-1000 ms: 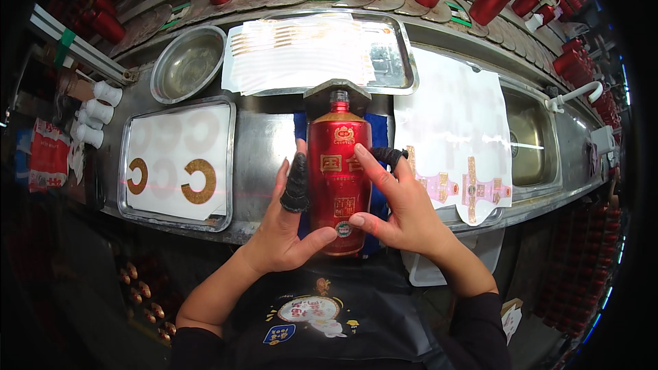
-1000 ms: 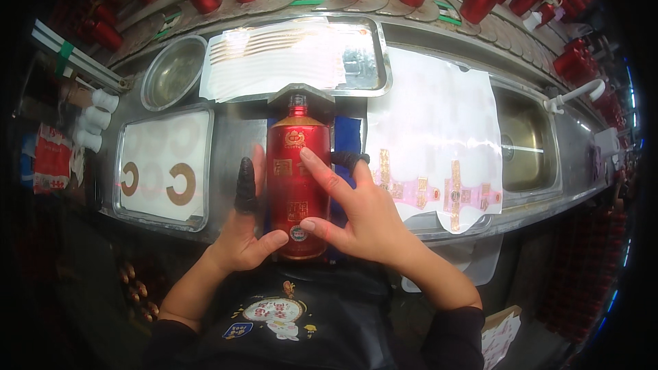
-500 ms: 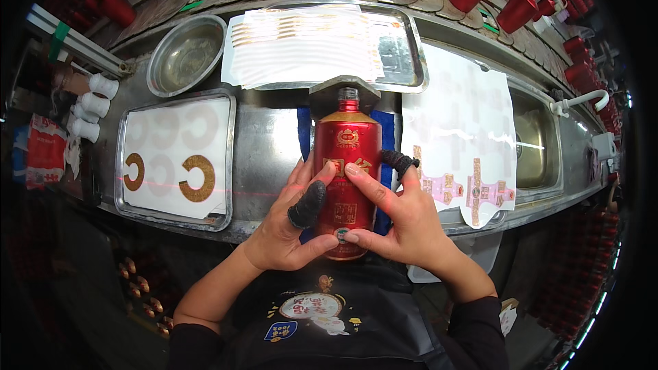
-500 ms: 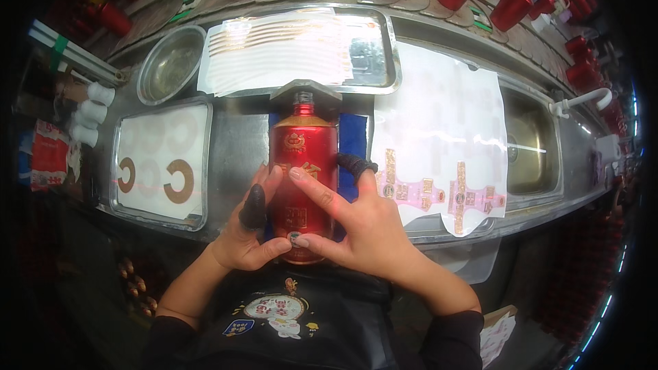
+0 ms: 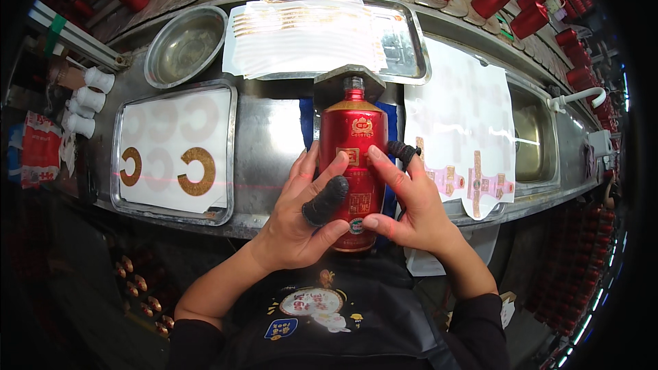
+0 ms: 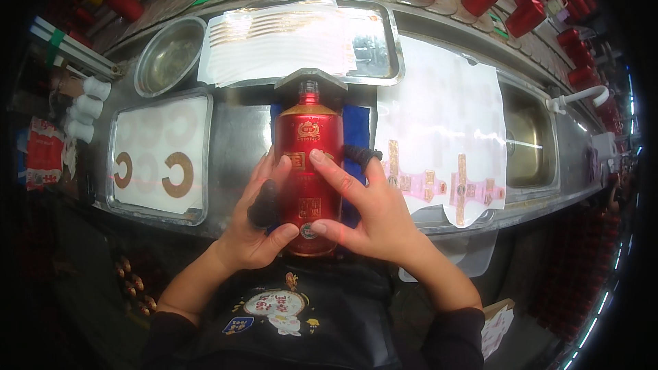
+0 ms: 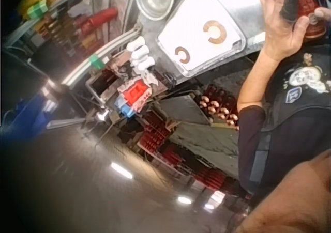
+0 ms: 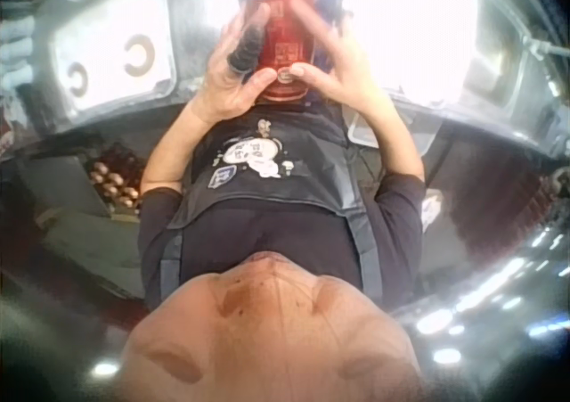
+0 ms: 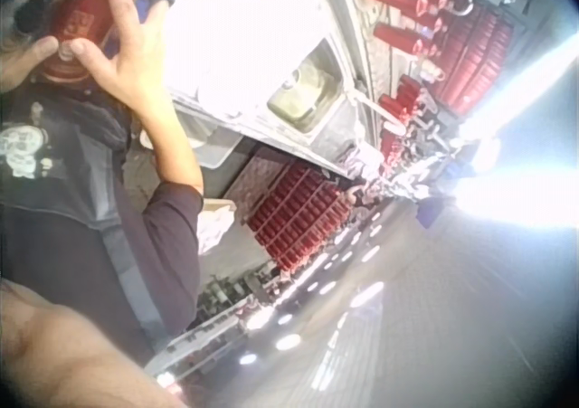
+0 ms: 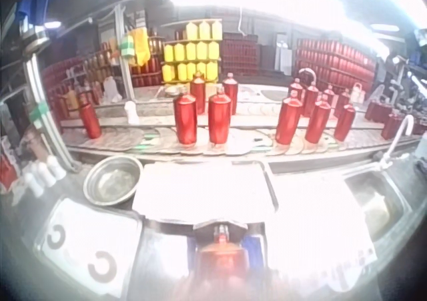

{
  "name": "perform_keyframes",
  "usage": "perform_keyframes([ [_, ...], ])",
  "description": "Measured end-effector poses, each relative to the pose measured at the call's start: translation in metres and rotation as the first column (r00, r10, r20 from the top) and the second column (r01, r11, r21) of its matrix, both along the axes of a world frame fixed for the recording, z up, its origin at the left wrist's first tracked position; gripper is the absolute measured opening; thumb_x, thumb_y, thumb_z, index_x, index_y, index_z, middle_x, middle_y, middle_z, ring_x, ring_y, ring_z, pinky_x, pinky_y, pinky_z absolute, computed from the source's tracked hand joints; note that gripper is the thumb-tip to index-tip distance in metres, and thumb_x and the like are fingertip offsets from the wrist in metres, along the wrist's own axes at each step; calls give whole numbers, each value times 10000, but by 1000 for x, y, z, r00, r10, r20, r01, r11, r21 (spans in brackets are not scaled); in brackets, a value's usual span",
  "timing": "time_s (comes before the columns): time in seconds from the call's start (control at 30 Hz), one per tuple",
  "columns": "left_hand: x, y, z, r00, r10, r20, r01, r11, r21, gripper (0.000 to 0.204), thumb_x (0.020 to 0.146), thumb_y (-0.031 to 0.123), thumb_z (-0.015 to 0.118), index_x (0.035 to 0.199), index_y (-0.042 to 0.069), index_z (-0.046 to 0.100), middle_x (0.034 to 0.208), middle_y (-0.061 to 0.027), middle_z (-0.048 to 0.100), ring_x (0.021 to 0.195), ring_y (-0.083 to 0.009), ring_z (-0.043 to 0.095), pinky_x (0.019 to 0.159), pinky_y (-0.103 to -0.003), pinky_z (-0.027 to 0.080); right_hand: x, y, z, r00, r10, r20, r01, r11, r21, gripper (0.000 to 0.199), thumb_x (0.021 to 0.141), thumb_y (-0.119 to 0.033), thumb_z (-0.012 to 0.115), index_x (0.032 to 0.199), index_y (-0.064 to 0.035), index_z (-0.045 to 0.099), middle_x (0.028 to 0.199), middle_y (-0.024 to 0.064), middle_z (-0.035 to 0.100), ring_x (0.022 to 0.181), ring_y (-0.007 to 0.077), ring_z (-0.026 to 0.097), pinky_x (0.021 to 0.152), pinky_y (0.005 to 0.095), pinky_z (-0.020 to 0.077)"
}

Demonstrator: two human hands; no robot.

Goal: The person applies gold circular stickers to the necks of red cylindrical bottles, then affixes rectangular paper labels to the bottle bodies. The person wipes each bottle with a blue cloth after labeling and places the finished bottles on a nearby floor area.

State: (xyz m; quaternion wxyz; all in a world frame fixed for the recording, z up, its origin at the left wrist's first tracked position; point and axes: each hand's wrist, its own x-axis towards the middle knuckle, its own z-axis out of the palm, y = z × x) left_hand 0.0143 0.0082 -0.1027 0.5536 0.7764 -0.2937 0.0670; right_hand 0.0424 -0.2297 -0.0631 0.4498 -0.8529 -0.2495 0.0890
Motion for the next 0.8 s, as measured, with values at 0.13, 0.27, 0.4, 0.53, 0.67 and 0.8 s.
perform_keyframes([
  [0.13,-2,1,3,998,39,-53,-32,992,125,796,928,276,686,1609,144,296,1622,-164,381,1466,-557,281,1170,-680,170,-2,3,3,998,19,-66,-31,983,-182,870,806,-402,815,1551,-141,449,1413,262,483,1266,421,527,1071,456,435],
  [0.27,-1,2,-2,999,42,15,-44,992,121,819,933,303,674,1621,135,262,1622,-174,377,1473,-543,281,1172,-669,166,-1,9,5,997,-14,73,24,991,-134,827,810,-393,812,1546,-263,458,1184,233,584,1019,399,592,868,441,532],
  [0.4,-6,3,-10,999,44,-12,-42,993,108,820,937,280,671,1616,85,254,1622,-192,366,1488,-500,290,1194,-618,183,-1,6,5,998,-17,57,22,995,-93,814,828,-383,790,1556,-262,444,1208,216,607,997,381,569,868,436,518],
  [0.53,-9,6,-16,996,32,-89,-37,998,-49,795,957,266,668,1616,82,262,1625,-196,364,1499,-464,290,1226,-542,187,-3,-6,1,998,-4,-63,0,998,-56,720,895,-359,725,1555,-267,453,1276,204,609,992,340,564,910,410,489],
  [0.67,-6,8,-20,999,12,-29,-13,1000,-2,773,958,301,669,1611,116,299,1623,-178,377,1515,-464,253,1226,-569,162,-4,-12,-8,997,63,39,-61,997,-39,758,869,-418,750,1546,-226,467,1279,169,598,967,300,545,867,385,471],
  [0.8,-2,6,-24,998,-10,67,7,999,37,769,953,335,675,1607,143,317,1624,-158,383,1513,-484,238,1222,-590,150,-2,-13,-12,993,91,78,-83,991,-105,852,821,-495,787,1539,-153,482,1112,161,573,874,234,495,766,328,433],
])
